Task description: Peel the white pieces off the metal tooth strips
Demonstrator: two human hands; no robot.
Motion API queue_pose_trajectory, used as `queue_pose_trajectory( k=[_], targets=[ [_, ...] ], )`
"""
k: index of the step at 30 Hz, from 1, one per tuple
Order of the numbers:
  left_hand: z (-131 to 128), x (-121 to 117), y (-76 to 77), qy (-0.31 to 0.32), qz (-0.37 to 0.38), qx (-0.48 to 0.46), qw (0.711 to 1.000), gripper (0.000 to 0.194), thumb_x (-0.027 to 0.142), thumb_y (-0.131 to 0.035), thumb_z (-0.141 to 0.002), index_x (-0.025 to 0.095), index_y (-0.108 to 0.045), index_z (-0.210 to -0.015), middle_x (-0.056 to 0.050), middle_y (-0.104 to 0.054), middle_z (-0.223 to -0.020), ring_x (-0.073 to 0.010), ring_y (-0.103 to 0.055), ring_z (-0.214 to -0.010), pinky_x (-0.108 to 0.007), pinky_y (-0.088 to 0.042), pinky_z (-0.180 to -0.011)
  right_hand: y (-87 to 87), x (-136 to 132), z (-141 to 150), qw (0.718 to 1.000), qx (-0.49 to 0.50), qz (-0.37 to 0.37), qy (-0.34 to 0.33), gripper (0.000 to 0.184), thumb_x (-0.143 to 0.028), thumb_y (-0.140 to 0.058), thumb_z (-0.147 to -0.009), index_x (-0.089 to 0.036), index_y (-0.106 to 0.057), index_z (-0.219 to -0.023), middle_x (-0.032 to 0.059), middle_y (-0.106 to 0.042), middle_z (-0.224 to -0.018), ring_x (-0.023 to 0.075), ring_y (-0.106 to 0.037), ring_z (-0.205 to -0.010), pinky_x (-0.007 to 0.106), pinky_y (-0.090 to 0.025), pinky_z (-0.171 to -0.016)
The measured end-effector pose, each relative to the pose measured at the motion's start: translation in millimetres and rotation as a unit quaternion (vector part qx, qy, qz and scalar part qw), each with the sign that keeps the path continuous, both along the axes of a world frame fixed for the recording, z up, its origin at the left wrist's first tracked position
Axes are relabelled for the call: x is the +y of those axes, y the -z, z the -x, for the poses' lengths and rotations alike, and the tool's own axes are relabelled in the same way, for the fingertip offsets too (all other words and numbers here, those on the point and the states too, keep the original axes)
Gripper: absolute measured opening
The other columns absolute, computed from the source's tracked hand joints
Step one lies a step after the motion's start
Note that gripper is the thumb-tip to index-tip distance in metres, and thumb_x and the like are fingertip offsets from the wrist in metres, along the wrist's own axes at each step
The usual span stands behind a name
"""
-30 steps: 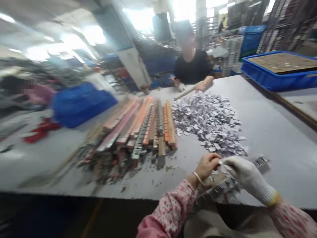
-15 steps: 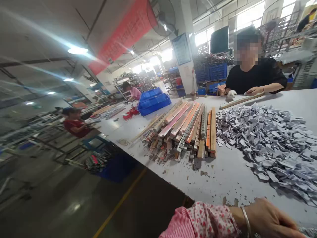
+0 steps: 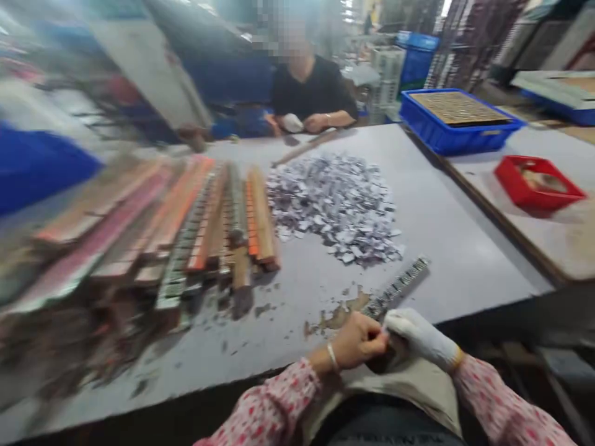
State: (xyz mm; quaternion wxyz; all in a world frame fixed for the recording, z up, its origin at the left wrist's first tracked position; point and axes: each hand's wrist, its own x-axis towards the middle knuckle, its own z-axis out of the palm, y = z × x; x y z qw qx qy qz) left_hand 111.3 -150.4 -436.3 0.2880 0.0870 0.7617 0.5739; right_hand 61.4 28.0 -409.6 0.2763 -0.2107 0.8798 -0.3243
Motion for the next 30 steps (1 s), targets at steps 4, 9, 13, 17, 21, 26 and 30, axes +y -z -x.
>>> queue_pose_trajectory(
  k=[4, 9, 13, 17, 21, 26, 30],
  targets=[
    [4.3, -20.7, -33.0, -0.076, 0.127, 0.067, 0.987, 0.05, 0.055, -0.03, -0.083, 0.022, -0.065, -0.1, -0.001, -0.065, -0.102, -0.0033, -0.055, -0.095, -0.019, -0.051, -0.093, -24.8, 13.3, 21.7, 0.995, -0.084, 0.051, 0.022, 0.056, -0.055, -0.023, -0.097, -0.012, -0.056, -0.081, 0.0062, -0.058, -0.069, 0.0129, -0.051, -0.061, 0.023, -0.042, -0.058],
    [12.8, -20.8, -49.5, 0.007, 0.114, 0.01, 0.993, 0.07, 0.035, -0.048, -0.08, 0.023, -0.022, -0.144, 0.0, -0.026, -0.154, -0.0124, -0.023, -0.147, -0.044, -0.022, -0.138, -23.9, 11.2, 59.5, 0.977, 0.13, -0.165, 0.038, 0.05, -0.051, -0.026, -0.1, -0.016, -0.052, -0.076, 0.0016, -0.057, -0.067, 0.0128, -0.052, -0.065, 0.026, -0.03, -0.061],
    [10.9, -18.1, -47.1, 0.031, 0.123, -0.001, 0.992, 0.072, 0.024, -0.049, -0.078, 0.025, -0.019, -0.144, 0.002, -0.024, -0.155, -0.0092, -0.022, -0.148, -0.04, -0.021, -0.14, -33.5, -1.0, 66.2, 0.925, 0.188, -0.328, -0.046, 0.046, -0.047, -0.027, -0.1, -0.019, -0.059, -0.084, 0.0025, -0.064, -0.084, 0.0175, -0.06, -0.077, 0.031, -0.025, -0.059],
    [5.3, -16.6, -48.4, 0.03, 0.122, 0.032, 0.992, 0.07, 0.029, -0.045, -0.08, 0.025, -0.019, -0.145, 0.0, -0.025, -0.154, -0.0164, -0.024, -0.148, -0.049, -0.027, -0.136, -53.4, -16.6, 69.8, 0.907, 0.134, -0.388, -0.096, 0.048, -0.047, -0.025, -0.099, -0.019, -0.064, -0.09, 0.0067, -0.065, -0.087, 0.0237, -0.063, -0.082, 0.032, -0.035, -0.062],
    [2.7, -15.2, -54.3, 0.03, 0.11, 0.019, 0.993, 0.071, 0.026, -0.044, -0.079, 0.023, -0.02, -0.145, 0.0, -0.025, -0.154, -0.0173, -0.024, -0.147, -0.049, -0.025, -0.136, -69.4, -29.8, 74.9, 0.896, 0.073, -0.424, -0.11, 0.05, -0.042, -0.026, -0.099, -0.015, -0.068, -0.097, 0.0132, -0.066, -0.094, 0.0282, -0.064, -0.092, 0.037, -0.047, -0.075],
    [4.7, -12.3, -64.4, 0.038, 0.096, -0.027, 0.994, 0.073, 0.024, -0.044, -0.076, 0.022, -0.019, -0.145, 0.003, -0.023, -0.155, -0.0149, -0.021, -0.148, -0.044, -0.021, -0.138, -80.1, -43.2, 70.7, 0.882, 0.062, -0.447, -0.135, 0.041, -0.034, -0.036, -0.097, -0.011, -0.07, -0.101, 0.0179, -0.066, -0.094, 0.0344, -0.064, -0.091, 0.047, -0.05, -0.076],
    [5.7, -9.9, -63.3, 0.031, 0.098, -0.037, 0.994, 0.075, 0.025, -0.045, -0.076, 0.024, -0.018, -0.145, 0.005, -0.023, -0.155, -0.0124, -0.019, -0.148, -0.041, -0.02, -0.139, -74.2, -44.1, 67.8, 0.88, 0.049, -0.447, -0.151, 0.034, -0.027, -0.042, -0.094, -0.012, -0.071, -0.103, 0.0167, -0.066, -0.098, 0.0344, -0.064, -0.093, 0.049, -0.05, -0.078]
  ],
)
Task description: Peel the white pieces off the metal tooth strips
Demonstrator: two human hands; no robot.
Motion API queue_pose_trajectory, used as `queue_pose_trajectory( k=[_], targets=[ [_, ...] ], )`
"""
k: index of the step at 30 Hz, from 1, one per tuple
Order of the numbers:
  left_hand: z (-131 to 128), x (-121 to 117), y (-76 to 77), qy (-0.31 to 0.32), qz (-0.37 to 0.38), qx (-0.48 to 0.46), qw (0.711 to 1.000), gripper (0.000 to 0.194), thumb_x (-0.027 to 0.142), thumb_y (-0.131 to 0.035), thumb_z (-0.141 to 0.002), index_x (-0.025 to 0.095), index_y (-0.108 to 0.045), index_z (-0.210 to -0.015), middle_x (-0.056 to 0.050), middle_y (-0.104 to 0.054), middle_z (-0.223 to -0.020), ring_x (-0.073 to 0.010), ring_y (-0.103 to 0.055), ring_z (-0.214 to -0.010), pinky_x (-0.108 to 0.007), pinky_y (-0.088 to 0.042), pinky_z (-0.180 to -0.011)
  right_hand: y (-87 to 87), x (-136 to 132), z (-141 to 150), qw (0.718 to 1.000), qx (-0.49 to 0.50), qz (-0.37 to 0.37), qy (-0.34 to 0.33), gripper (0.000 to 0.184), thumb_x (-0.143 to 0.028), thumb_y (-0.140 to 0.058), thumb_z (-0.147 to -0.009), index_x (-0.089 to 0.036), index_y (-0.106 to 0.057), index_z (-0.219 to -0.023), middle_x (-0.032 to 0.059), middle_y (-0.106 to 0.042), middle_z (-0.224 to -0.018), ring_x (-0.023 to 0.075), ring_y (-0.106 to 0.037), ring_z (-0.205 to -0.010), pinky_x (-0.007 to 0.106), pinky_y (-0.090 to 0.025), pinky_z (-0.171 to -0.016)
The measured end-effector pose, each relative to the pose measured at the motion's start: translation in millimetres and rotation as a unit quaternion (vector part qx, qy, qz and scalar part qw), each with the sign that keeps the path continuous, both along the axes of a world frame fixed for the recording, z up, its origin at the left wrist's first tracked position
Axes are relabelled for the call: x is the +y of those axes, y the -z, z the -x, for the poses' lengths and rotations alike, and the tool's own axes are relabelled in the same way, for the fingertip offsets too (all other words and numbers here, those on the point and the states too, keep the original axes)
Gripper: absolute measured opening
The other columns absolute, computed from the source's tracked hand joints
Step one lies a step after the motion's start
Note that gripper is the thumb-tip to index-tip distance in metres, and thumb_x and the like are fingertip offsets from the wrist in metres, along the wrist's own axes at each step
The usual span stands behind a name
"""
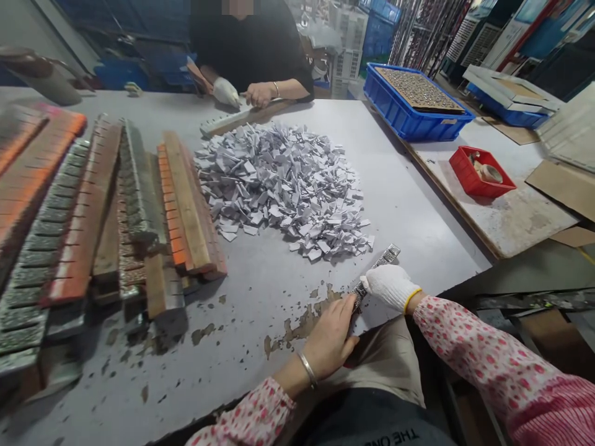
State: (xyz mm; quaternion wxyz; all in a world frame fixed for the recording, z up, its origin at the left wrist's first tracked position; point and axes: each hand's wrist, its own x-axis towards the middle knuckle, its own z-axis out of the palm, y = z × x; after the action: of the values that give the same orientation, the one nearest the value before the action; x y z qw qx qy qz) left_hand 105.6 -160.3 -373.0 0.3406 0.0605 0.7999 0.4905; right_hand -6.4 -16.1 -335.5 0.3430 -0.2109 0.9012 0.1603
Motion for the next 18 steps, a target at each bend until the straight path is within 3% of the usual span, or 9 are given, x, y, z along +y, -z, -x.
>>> queue_pose_trajectory(
  k=[4, 7, 10, 13, 15, 18],
  targets=[
    [-2.8, 1.7, 6.4, -0.006, -0.004, 0.011, 1.0, 0.075, 0.024, -0.046, -0.075, 0.026, -0.018, -0.145, 0.005, -0.024, -0.154, -0.0121, -0.02, -0.147, -0.041, -0.021, -0.139, 8.7, 1.6, 3.4, 1.0, -0.001, -0.002, 0.014, 0.038, -0.032, -0.04, -0.095, -0.012, -0.072, -0.101, 0.0167, -0.067, -0.097, 0.0363, -0.064, -0.093, 0.051, -0.05, -0.077],
    [-2.6, -1.6, 12.5, -0.008, -0.013, 0.024, 1.0, 0.075, 0.023, -0.047, -0.075, 0.027, -0.019, -0.144, 0.004, -0.025, -0.154, -0.0126, -0.02, -0.148, -0.043, -0.021, -0.138, 3.8, -1.6, 5.5, 1.0, 0.003, -0.005, 0.01, 0.038, -0.029, -0.039, -0.095, -0.01, -0.072, -0.102, 0.0181, -0.066, -0.097, 0.0359, -0.063, -0.095, 0.048, -0.05, -0.076],
    [11.7, -14.6, 22.0, 0.014, -0.017, 0.048, 0.999, 0.069, 0.035, -0.052, -0.077, 0.031, -0.026, -0.141, 0.002, -0.035, -0.149, -0.0124, -0.035, -0.141, -0.041, -0.036, -0.131, 2.2, 0.0, 3.9, 1.0, 0.02, 0.015, 0.003, 0.045, -0.035, -0.033, -0.099, -0.012, -0.07, -0.101, 0.016, -0.066, -0.096, 0.0319, -0.064, -0.095, 0.043, -0.049, -0.078],
    [45.7, -37.1, 36.4, -0.037, 0.111, 0.122, 0.986, 0.052, 0.047, -0.047, -0.08, 0.03, -0.044, -0.129, -0.003, -0.051, -0.133, -0.0101, -0.053, -0.118, -0.031, -0.054, -0.105, 14.9, 8.5, -0.4, 0.998, 0.038, 0.058, 0.005, 0.053, -0.048, -0.026, -0.1, -0.015, -0.067, -0.095, 0.0121, -0.066, -0.092, 0.0288, -0.064, -0.091, 0.037, -0.044, -0.072],
    [73.2, -52.8, 48.6, -0.097, 0.225, 0.168, 0.955, 0.042, 0.044, -0.042, -0.082, 0.026, -0.052, -0.118, -0.004, -0.057, -0.122, -0.0087, -0.055, -0.107, -0.025, -0.052, -0.095, 25.1, 14.5, -3.8, 0.994, 0.037, 0.104, 0.007, 0.057, -0.053, -0.022, -0.101, -0.018, -0.065, -0.089, 0.0082, -0.066, -0.09, 0.026, -0.063, -0.089, 0.033, -0.039, -0.069],
    [105.0, -70.4, 69.1, -0.146, 0.299, 0.19, 0.924, 0.036, 0.038, -0.035, -0.084, 0.02, -0.06, -0.102, -0.008, -0.06, -0.112, -0.0106, -0.055, -0.102, -0.024, -0.046, -0.089, 32.6, 22.8, -6.8, 0.986, 0.046, 0.155, 0.043, 0.052, -0.05, -0.024, -0.101, -0.018, -0.06, -0.084, 0.0044, -0.065, -0.087, 0.0208, -0.062, -0.085, 0.029, -0.031, -0.065]
  ],
)
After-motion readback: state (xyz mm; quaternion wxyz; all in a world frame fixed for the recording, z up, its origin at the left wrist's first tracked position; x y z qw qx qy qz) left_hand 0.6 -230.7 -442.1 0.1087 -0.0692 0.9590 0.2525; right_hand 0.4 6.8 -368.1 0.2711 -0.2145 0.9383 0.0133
